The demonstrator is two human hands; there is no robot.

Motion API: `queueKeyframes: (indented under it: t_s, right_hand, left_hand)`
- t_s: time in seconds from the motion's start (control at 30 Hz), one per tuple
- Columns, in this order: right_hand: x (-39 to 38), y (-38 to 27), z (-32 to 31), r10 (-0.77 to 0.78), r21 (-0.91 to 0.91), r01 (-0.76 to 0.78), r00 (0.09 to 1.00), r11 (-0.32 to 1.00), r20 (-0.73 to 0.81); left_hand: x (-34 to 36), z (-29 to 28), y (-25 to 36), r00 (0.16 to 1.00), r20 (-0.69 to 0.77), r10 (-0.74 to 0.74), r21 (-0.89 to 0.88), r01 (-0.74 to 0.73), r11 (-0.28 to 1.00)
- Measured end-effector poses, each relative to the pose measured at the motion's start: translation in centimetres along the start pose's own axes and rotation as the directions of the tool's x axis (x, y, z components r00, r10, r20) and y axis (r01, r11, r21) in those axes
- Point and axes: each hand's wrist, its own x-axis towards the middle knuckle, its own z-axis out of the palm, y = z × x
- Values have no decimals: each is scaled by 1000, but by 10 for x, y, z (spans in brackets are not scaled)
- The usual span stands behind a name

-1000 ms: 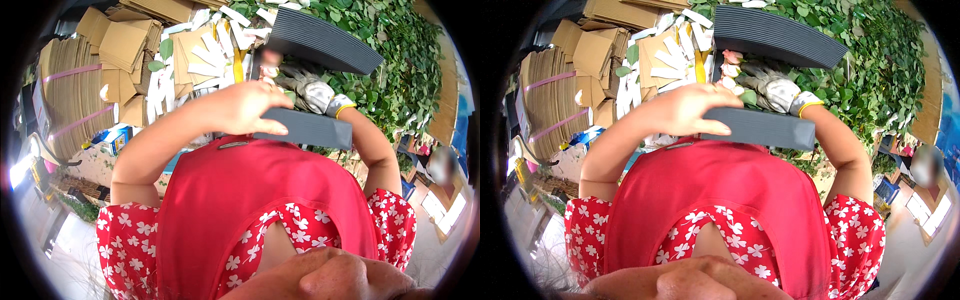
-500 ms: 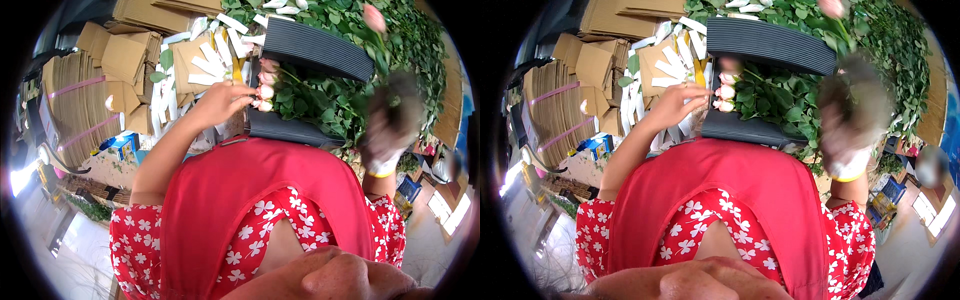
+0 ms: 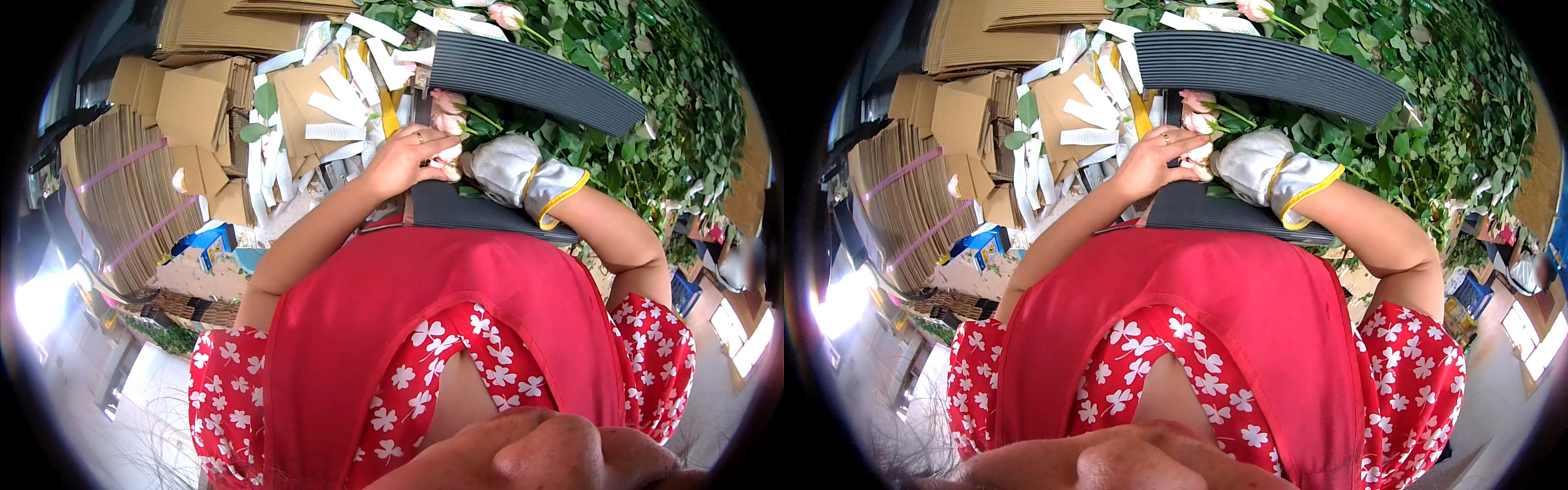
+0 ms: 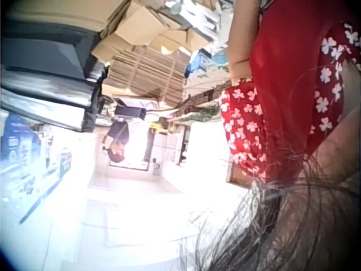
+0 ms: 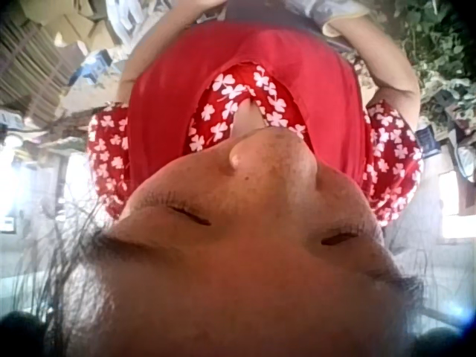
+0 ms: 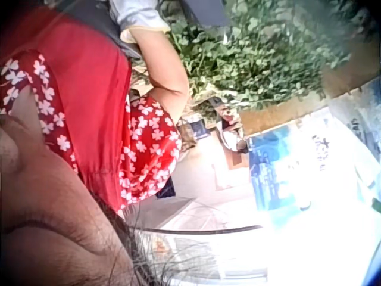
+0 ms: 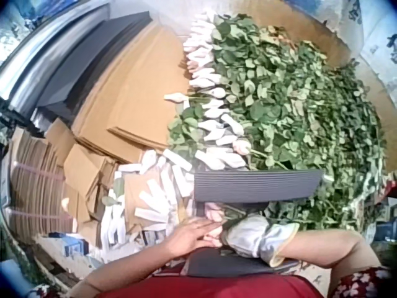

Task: The person arranges pink roses and green leafy stems into a black rectangular tray. They place the flowers and leaves into the tray one by one, adjusting their positions to fit the container.

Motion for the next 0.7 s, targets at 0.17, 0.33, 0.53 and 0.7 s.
queueKeyframes:
  t_s: [0.17, 0.33, 0.53, 0.7]
  right_hand:
    - [7, 9, 7, 6, 180, -20, 997, 983, 77]
    - [-14, 2, -22, 113, 109, -77, 915, 991, -387]
    - [24, 17, 16, 38, 53, -13, 875, 998, -483]
    - [6, 15, 10, 39, 120, 38, 814, 992, -580]
  left_hand:
    - [1, -6, -3, 998, 56, -11, -41, 13, 999]
    - [-6, -3, -5, 1000, 5, 10, 52, -10, 999]
    - [2, -20, 10, 992, 105, 66, 358, -100, 929]
    - [3, -8, -10, 995, 31, 91, 121, -94, 988]
